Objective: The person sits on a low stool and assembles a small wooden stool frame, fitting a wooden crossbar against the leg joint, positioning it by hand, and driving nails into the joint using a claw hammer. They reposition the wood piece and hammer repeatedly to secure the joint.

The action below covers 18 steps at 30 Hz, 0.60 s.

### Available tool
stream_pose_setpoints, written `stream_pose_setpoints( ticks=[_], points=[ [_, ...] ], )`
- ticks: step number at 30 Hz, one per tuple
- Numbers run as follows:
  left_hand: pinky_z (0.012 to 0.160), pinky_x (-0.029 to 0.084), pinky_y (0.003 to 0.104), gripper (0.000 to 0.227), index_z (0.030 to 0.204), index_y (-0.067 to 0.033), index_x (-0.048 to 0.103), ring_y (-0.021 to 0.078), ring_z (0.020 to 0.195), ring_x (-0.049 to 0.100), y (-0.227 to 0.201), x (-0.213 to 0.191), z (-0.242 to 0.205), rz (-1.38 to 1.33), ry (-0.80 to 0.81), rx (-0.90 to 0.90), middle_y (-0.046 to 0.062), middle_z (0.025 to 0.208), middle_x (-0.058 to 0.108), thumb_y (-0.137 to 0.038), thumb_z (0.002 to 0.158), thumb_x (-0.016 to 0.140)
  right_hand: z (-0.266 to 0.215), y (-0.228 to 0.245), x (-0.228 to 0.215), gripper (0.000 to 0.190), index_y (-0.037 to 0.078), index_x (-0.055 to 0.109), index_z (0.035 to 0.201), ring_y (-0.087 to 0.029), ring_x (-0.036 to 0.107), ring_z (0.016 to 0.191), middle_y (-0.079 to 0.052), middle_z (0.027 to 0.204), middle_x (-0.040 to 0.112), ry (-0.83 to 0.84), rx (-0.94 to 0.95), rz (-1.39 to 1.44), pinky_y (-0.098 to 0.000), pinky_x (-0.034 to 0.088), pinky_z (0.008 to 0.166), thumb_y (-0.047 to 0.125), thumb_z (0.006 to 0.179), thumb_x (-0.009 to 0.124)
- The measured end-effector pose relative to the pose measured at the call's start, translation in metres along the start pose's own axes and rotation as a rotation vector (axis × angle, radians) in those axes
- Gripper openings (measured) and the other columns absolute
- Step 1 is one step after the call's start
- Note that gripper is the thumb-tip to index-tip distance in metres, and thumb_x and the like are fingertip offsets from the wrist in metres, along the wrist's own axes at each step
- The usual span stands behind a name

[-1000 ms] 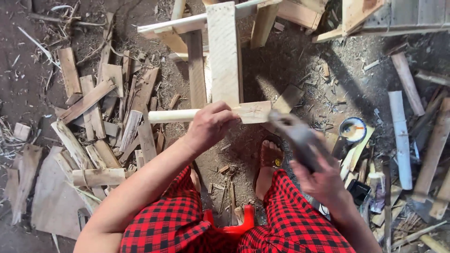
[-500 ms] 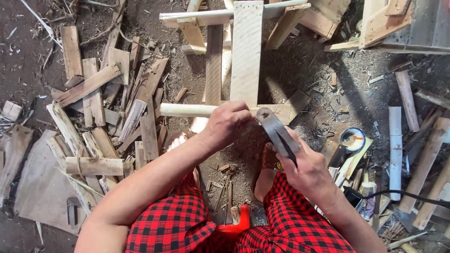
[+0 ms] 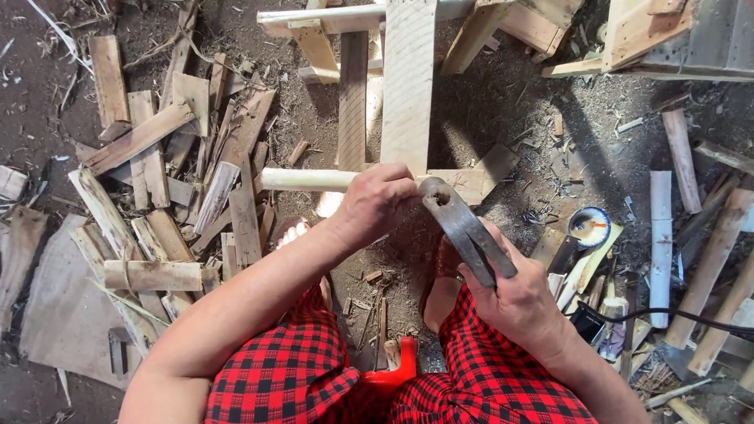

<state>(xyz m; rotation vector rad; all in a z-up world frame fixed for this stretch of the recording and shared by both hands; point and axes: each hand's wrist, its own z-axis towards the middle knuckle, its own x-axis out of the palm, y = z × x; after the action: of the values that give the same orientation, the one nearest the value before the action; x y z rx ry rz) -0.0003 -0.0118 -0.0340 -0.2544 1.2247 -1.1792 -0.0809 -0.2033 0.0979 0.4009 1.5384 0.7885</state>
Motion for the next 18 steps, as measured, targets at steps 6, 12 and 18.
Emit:
stream_pose_setpoints(
  ticks=[6, 12, 18],
  points=[
    [0.058, 0.048, 0.030, 0.017, 0.065, -0.0167, 0.058, 0.0208, 0.062, 0.060, -0.004, -0.005, 0.002, -0.012, 0.013, -0.035, -0.001, 0.070, 0.057, -0.012, 0.080, 0.066, 0.000, -0.010, 0.007, 0.047, 0.009, 0.051, 0.129, -0.039, 0.065, 0.072, -0.019, 0.093, 0.064, 0.027, -0.006, -0.031, -0.0461, 0.056, 0.054, 0.024, 0.084, 0.056],
    [0.058, 0.048, 0.027, 0.017, 0.066, -0.0174, 0.059, 0.0176, 0.063, 0.060, 0.002, 0.001, -0.001, -0.025, 0.031, -0.069, -0.004, 0.070, 0.056, -0.014, 0.081, 0.067, -0.009, -0.015, 0.014, 0.044, 0.007, 0.050, 0.128, -0.031, 0.067, 0.063, -0.015, 0.083, 0.063, 0.081, 0.050, 0.024, -0.0405, 0.058, 0.054, 0.020, 0.086, 0.052],
    [0.057, 0.050, 0.029, 0.014, 0.069, -0.0151, 0.061, 0.0196, 0.062, 0.060, -0.012, -0.012, 0.007, -0.026, 0.049, -0.085, -0.001, 0.071, 0.056, -0.015, 0.082, 0.067, -0.040, -0.059, 0.031, 0.054, 0.009, 0.049, 0.131, -0.029, 0.059, 0.043, -0.015, 0.060, 0.058, -0.015, 0.080, 0.026, -0.0328, 0.045, 0.034, 0.023, 0.081, 0.062]
  ],
)
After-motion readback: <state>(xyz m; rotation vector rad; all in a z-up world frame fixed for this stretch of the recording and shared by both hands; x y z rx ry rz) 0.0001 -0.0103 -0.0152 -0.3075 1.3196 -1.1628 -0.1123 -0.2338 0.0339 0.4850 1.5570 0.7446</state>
